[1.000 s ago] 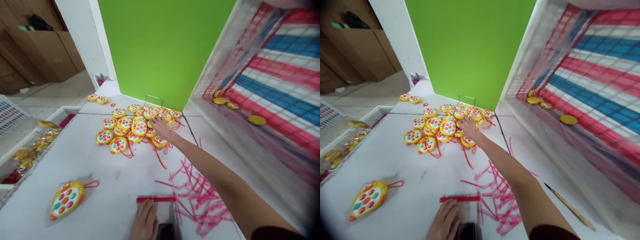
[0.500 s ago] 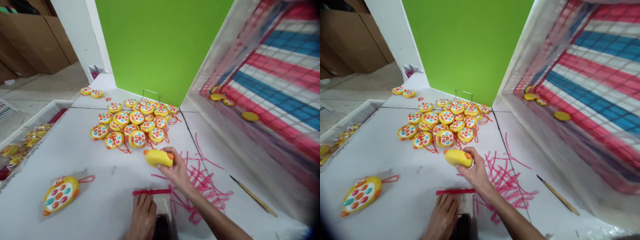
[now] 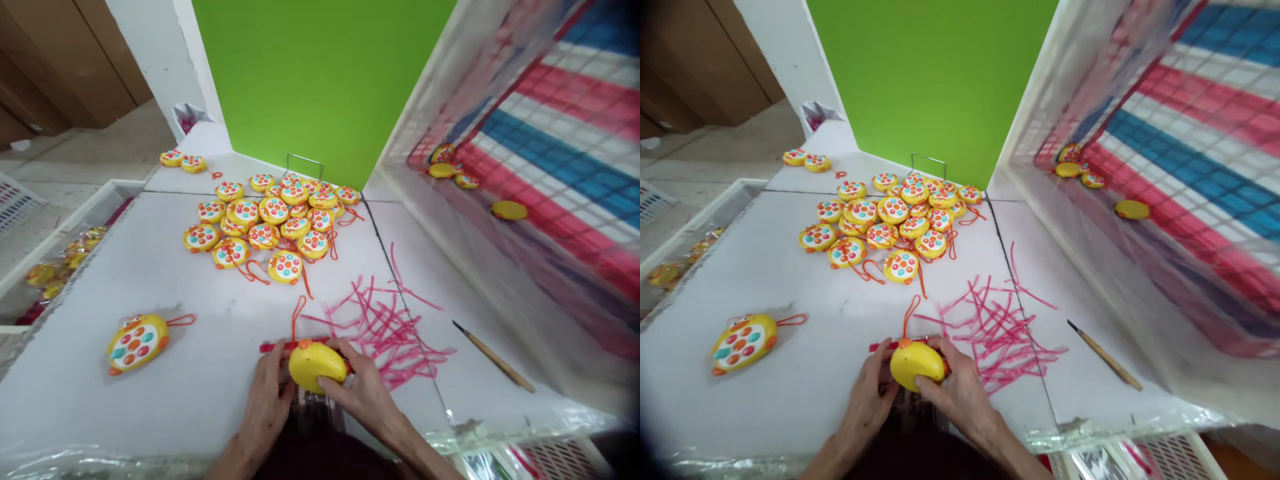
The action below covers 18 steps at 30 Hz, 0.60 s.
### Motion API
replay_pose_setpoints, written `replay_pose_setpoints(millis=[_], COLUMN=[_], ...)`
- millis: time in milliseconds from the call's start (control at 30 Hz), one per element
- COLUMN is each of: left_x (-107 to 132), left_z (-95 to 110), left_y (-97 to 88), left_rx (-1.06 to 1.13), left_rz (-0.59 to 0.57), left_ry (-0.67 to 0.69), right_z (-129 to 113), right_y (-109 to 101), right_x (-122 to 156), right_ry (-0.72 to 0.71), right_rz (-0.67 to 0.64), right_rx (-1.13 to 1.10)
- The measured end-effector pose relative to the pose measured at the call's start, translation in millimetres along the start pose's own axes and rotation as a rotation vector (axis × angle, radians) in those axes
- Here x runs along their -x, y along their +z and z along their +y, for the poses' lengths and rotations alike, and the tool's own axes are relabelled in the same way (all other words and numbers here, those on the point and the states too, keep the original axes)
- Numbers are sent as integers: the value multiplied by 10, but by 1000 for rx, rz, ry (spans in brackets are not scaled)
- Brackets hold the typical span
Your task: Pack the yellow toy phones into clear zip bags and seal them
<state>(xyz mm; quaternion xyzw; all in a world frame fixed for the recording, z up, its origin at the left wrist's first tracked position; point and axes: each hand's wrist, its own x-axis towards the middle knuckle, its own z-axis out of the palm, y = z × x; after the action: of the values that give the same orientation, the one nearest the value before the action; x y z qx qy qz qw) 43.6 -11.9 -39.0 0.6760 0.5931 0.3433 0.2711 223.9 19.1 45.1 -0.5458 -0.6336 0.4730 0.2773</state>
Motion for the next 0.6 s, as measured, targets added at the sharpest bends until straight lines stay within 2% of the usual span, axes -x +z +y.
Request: replay_pose_setpoints(millis=[100,200,267,300,333,400,533,600], left_x=[-62,-121,-134,-131,-124,-99,-33,-8], left_z=[61,130,161,174,187,216,301,343], left_y=[-59,-89,-82,-75,-67,-59,-105,-165], left_rx=[-44,-94,-155,-195,-239,-319,-425,-421], left_rz=[-79,-120,-109,-105,-106,-115,-92,-69], left_ry=[132,216,234,242,256,307,364,361], right_z=[38,31,-2,-20,-33,-39,32,79], right_y=[-42,-60,-38,-15,13,72,102,60], right_x=[112,120,66,30,-7,-67,-93,-79], right_ry=[118,304,388,386,357,264,43,-50], right_rz=[-108,-195,-198,-168,-126,-71,-149,-188], right_rx=[-193,-612,-832,-873,-856,-676,-71,139])
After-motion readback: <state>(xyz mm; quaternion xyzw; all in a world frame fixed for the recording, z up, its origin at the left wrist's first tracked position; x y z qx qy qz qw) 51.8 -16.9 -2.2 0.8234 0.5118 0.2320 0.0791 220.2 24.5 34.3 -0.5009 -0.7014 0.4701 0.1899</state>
